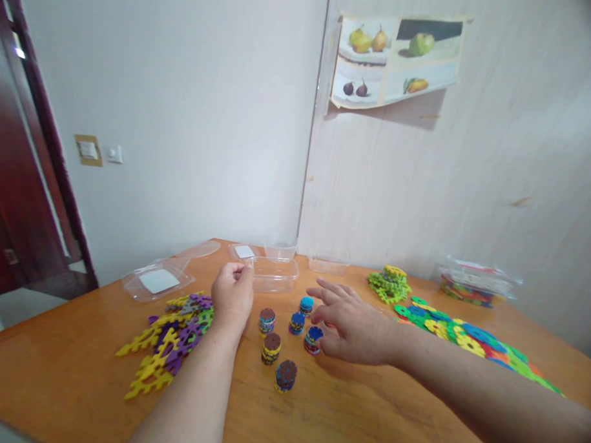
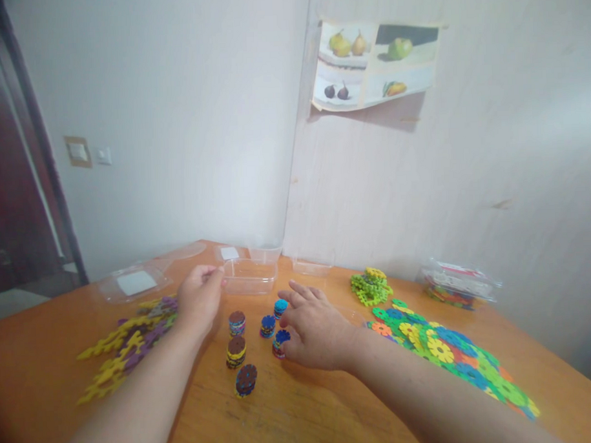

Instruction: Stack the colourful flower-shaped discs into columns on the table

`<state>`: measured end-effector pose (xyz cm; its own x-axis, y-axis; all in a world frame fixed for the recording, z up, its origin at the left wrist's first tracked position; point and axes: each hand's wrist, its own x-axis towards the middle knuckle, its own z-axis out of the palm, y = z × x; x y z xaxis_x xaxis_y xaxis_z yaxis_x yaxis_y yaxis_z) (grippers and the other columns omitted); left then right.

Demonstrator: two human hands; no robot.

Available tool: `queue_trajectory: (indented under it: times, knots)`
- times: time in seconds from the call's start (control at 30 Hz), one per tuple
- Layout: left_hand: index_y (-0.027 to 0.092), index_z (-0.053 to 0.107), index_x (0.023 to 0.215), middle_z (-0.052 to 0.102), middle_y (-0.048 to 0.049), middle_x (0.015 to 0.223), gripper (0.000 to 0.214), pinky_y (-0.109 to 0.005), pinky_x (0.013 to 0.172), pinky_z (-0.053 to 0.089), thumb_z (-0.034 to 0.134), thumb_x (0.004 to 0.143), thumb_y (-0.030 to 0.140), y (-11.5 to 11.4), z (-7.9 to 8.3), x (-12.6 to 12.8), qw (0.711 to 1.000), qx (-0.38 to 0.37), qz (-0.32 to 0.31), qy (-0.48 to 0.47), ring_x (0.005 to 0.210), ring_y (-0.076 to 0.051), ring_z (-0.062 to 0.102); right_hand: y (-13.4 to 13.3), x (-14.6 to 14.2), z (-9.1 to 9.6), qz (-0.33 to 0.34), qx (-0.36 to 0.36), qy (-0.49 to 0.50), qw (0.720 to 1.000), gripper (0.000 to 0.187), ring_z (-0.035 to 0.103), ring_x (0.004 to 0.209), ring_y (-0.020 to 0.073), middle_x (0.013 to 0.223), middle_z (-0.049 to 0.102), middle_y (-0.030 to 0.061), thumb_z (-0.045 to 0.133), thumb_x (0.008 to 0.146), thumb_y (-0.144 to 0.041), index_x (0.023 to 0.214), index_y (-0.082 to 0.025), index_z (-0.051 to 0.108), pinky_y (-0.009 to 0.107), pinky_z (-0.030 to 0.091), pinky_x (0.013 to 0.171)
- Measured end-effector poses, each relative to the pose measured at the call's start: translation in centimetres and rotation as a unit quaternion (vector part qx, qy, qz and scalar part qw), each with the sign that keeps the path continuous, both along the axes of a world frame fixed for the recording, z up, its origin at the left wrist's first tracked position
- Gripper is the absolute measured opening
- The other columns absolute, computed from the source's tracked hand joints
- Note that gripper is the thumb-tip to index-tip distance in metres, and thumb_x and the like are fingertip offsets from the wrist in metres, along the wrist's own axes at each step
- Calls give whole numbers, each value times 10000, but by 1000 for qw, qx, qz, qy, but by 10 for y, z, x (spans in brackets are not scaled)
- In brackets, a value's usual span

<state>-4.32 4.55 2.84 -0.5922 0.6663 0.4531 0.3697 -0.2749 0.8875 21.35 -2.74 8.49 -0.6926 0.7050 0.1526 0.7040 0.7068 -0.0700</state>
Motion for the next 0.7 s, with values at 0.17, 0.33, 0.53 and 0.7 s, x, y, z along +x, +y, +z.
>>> queue_trajectory:
  times: [0.17,0.33,0.53,0.7]
  knots:
    - [198,642,832,695,-26,700,263,-281,634,444,594,779,451,0,0,0,1000,-5,9,9,674,-198,642,2,-3,0,6,-3,-4,1000,307,253,1492,387,1567,441,106,674,812,-337,1084,-230,771,574,234,1176]
    - [198,635,832,690,-22,687,263,-281,627,438,586,791,453,1,0,-1,1000,-9,8,13,652,-195,634,1,-5,3,3,-13,-7,1000,245,275,1483,380,1538,478,107,678,808,-315,1010,-214,772,551,253,1170]
    - [204,641,852,695,-22,699,293,-278,630,447,600,796,488,3,-3,-2,1000,-1,6,12,666,-196,643,3,4,10,-1,3,81,997,230,520,1283,276,1360,610,109,668,818,-271,1035,-223,731,407,400,1063]
    - [206,632,834,694,-21,693,286,-278,622,445,596,789,486,2,-1,-1,1000,0,3,8,656,-195,643,24,27,4,-153,-90,142,974,205,614,742,157,822,685,9,674,800,-292,981,-200,702,248,441,647]
